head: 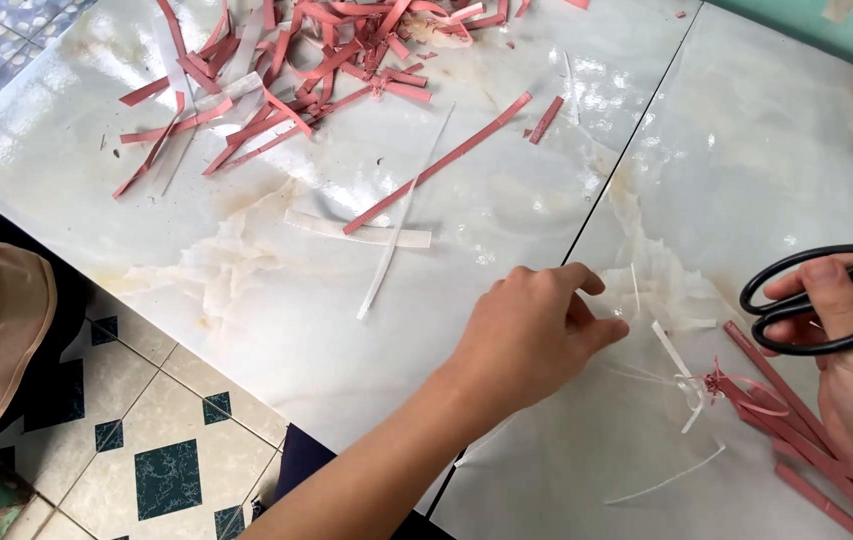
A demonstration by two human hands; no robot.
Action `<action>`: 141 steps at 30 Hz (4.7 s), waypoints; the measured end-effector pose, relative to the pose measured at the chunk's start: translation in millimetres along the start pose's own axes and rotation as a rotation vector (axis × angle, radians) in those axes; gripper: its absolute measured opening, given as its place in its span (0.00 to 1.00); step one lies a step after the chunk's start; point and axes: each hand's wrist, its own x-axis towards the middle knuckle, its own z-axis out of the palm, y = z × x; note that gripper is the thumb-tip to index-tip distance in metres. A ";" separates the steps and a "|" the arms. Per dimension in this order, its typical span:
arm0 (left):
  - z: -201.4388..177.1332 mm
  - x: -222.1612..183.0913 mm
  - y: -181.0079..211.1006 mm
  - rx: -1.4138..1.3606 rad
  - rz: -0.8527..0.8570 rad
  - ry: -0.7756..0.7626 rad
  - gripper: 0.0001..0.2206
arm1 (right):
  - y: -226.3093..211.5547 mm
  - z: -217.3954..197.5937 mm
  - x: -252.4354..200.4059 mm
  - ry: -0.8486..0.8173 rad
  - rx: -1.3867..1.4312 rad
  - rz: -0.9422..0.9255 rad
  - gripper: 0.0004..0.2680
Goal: Weaving thin plastic strips together on a table to create a patterned mat or component, including trimming with scissors.
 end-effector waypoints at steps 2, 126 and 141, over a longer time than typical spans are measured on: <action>6.6 6.9 -2.2 0.004 0.004 -0.018 0.15 | -11.5 6.0 -3.1 -0.009 0.000 0.003 0.09; 40.4 50.0 -40.7 0.244 0.365 0.013 0.14 | -26.5 74.1 -51.9 -0.136 -0.366 -0.206 0.19; 48.8 51.0 -47.2 0.235 0.409 0.059 0.11 | -21.2 77.0 -53.3 -0.104 -0.452 -0.248 0.19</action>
